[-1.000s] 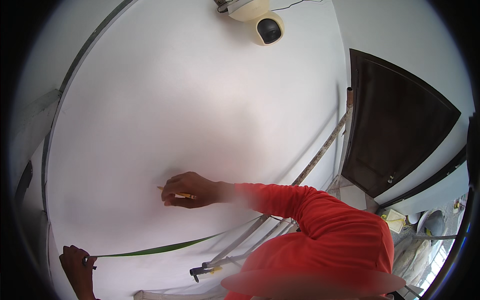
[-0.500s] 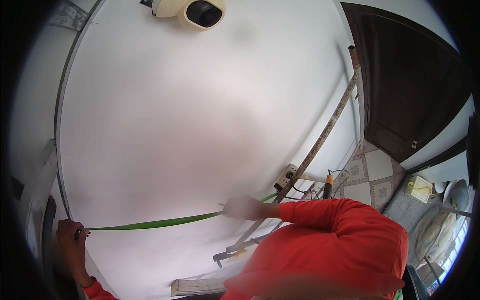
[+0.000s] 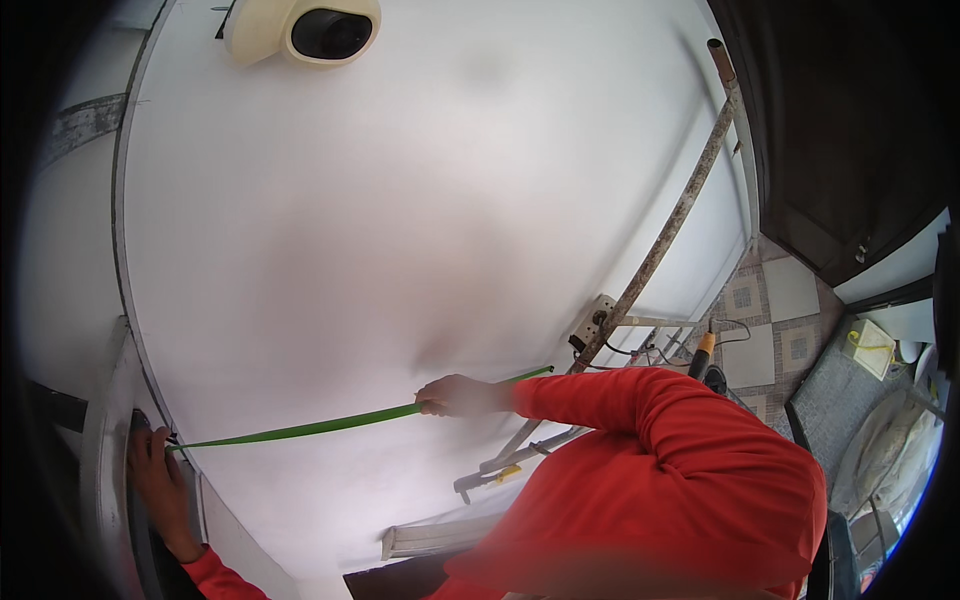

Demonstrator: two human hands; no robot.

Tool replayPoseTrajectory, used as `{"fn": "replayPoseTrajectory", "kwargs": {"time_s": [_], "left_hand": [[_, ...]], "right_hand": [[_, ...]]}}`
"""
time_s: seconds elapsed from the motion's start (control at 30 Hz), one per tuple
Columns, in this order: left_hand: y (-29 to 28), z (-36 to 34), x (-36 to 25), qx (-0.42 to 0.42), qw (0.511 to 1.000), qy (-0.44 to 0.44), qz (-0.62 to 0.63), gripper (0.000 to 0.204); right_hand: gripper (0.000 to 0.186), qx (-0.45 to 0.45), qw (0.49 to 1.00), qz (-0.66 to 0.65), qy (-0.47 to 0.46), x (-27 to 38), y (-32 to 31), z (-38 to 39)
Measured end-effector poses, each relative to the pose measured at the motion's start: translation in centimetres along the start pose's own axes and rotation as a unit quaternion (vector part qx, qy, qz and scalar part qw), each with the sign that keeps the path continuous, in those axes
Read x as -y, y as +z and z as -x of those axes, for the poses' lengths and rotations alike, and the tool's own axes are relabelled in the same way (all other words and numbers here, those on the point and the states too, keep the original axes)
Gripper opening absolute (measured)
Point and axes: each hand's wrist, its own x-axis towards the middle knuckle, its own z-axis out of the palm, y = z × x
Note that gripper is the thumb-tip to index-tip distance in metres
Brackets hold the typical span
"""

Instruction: The person uses a power drill to secure a metal frame to the ceiling, then measures and marks the ceiling with a tape measure and pencil. They continue drilling and adjusting the frame while another worker is visible nearby.

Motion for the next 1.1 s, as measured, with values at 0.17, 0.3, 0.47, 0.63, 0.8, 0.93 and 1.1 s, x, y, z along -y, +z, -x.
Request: {"fn": "replayPoseTrajectory", "kwargs": {"time_s": [0.17,0.3,0.47,0.63,0.8,0.93,1.1], "left_hand": [[0.4,2.0,-1.1,0.037,0.999,-0.002,-0.019,0.029],[1.8,3.6,-0.5,0.024,1.000,0.007,0.002,0.024],[4.6,6.1,-0.2,0.010,0.999,-0.012,0.029,0.020],[7.8,8.4,-0.8,0.004,0.997,-0.043,0.059,0.017],[10.0,9.9,-2.1,-0.024,0.994,-0.057,0.095,0.016],[10.9,10.2,-3.2,-0.026,0.990,-0.052,0.127,0.018],[11.3,9.9,-4.2,-0.033,0.989,-0.051,0.133,0.019]], "right_hand": [[0.037,0.037,0.996,0.081,-0.002,0.5,0.7,1.3],[0.039,-0.101,0.957,0.269,-0.039,3.5,-2.9,1.6],[0.025,-0.342,0.851,0.331,-0.222,10.8,-15.5,2.2],[0.068,-0.500,0.661,0.491,-0.269,18.9,-24.7,0.0],[0.077,-0.482,0.559,0.604,-0.301,22.8,-27.4,-1.9],[0.080,-0.483,0.538,0.640,-0.261,23.7,-27.7,-2.9],[0.068,-0.460,0.540,0.657,-0.254,23.8,-27.7,-3.1]]}}
